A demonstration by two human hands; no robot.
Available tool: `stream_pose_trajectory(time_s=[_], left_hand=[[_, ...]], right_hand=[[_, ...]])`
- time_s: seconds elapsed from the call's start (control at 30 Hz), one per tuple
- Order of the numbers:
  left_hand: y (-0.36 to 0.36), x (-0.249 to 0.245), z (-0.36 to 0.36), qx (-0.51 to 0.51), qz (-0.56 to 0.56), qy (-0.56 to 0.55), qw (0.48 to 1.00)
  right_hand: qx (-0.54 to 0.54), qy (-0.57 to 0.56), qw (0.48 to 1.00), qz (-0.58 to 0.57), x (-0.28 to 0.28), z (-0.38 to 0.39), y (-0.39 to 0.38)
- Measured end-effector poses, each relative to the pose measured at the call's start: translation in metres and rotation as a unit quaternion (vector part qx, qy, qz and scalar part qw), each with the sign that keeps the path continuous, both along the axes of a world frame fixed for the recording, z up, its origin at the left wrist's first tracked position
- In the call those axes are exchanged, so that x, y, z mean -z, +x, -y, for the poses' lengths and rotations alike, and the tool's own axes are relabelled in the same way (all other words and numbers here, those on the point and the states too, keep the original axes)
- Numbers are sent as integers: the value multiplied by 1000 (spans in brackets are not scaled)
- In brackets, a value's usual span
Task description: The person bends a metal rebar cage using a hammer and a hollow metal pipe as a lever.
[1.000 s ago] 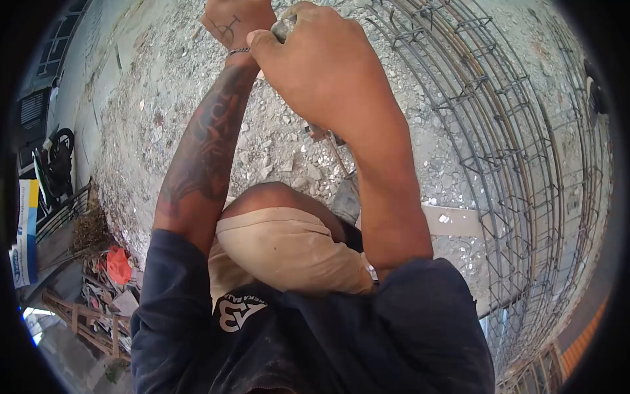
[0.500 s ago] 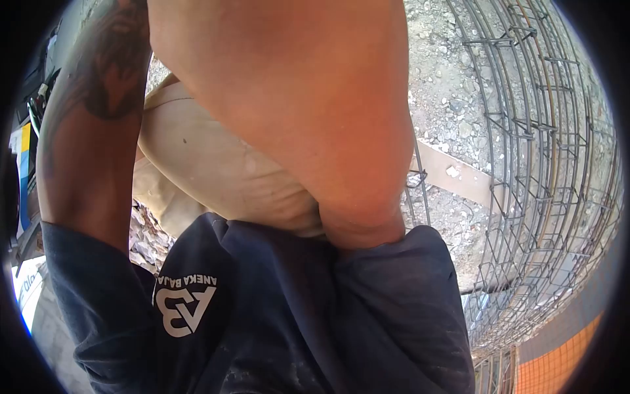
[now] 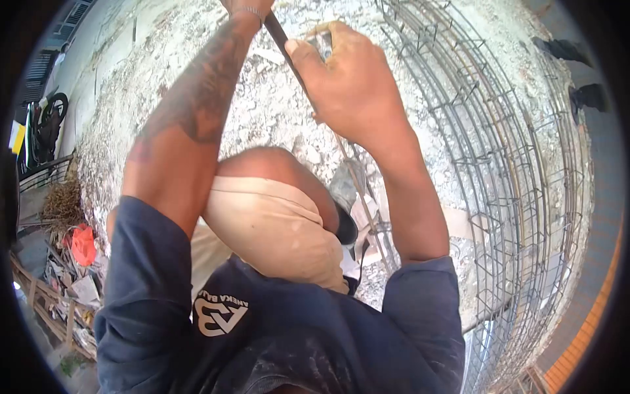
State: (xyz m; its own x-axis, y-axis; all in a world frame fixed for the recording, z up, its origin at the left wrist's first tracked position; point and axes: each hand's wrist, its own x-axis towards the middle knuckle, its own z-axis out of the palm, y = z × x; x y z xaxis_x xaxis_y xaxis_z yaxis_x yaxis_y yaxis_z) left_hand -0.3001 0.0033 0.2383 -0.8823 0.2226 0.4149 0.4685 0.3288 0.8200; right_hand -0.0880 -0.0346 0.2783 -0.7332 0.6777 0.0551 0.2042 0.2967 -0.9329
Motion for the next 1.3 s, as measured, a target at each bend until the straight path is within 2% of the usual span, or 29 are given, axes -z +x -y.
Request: stream_pose_trajectory(time_s=[0.03, 0.07, 0.1, 0.17, 0.3, 0.37, 0.43, 0.47, 0.53, 0.57, 0.63, 0.67, 0.73, 0.77, 0.8, 0.83, 0.87, 0.9, 0.93, 0.97, 1.0, 1.03, 1.07, 1.13, 1.17, 1.2, 1.23, 1.27, 1.3], left_hand=[[-6, 13, 13, 74, -37, 60, 995], [-22, 40, 13, 116, 22, 136, 984], [-4, 26, 42, 220, 201, 182, 937], [0, 35, 81, 283, 294, 192, 892], [-4, 59, 139, 233, 319, 336, 855], [-16, 49, 152, 210, 322, 361, 849], [-36, 29, 160, 157, 251, 278, 914], [-46, 15, 168, 155, 264, 284, 909], [-63, -3, 181, 165, 173, 90, 967], [-71, 4, 183, 173, 183, 94, 963], [-94, 24, 182, 168, 126, -78, 975], [-104, 43, 182, 166, 128, -150, 966], [-124, 93, 186, 155, 167, -295, 928], [-134, 125, 186, 119, 166, -325, 924], [-136, 127, 185, 101, 201, -330, 917], [-125, 135, 181, 4, 18, -371, 929], [-115, 145, 179, -96, -161, -394, 900], [-104, 144, 170, -93, -159, -398, 899], [-83, 137, 157, -27, -99, -253, 962], [-60, 129, 140, 37, -38, -97, 994], [-26, 127, 126, 108, 152, -54, 981], [9, 147, 117, 171, 293, -65, 938], [46, 179, 111, 211, 369, -115, 898], [111, 258, 107, 239, 456, -179, 838], [126, 256, 109, 261, 432, -150, 850], [135, 259, 105, 263, 434, -162, 846], [141, 261, 99, 258, 585, 8, 769], [145, 263, 94, 233, 703, 179, 648], [143, 266, 95, 239, 714, 219, 621]], right_hand=[[-3, 22, 1000, 13, -2, -4, -16], [-3, 33, 999, 40, 1, -8, -25], [9, -5, 999, 50, 3, -14, -31], [10, -81, 996, 37, -5, -34, -38], [39, -123, 991, -17, -59, -47, -59], [37, -70, 995, -56, -83, -52, -66], [21, -59, 996, -62, -94, -55, -77], [14, -43, 994, -99, -95, -51, -83], [12, -22, 992, -126, -92, -41, -98], [-8, -48, 984, -171, -83, -36, -106], [-56, -122, 966, -221, -61, -41, -112], [15, -145, 967, -208, -48, -31, -118], [49, -158, 983, -79, -15, -19, -128], [34, -88, 994, 50, 15, -29, -123], [49, -24, 983, 173, 40, -33, -117], [49, 60, 965, 251, 74, -49, -98], [34, 148, 934, 324, 85, -44, -82], [7, 234, 905, 357, 117, -49, -55], [-12, 259, 845, 468, 139, -47, -32], [-29, 227, 789, 570, 151, -37, -21], [-85, 239, 747, 615, 172, -34, -7], [-86, 281, 738, 607, 197, -33, 8], [-91, 276, 743, 603, 204, -41, 9], [-38, 144, 799, 583, 219, -54, 14], [-32, 149, 836, 526, 230, -56, 24], [-31, 137, 838, 527, 236, -58, 31], [-4, 105, 850, 516, 242, -64, 35], [23, 73, 860, 504, 247, -70, 40], [-11, 85, 884, 459, 252, -77, 47]])
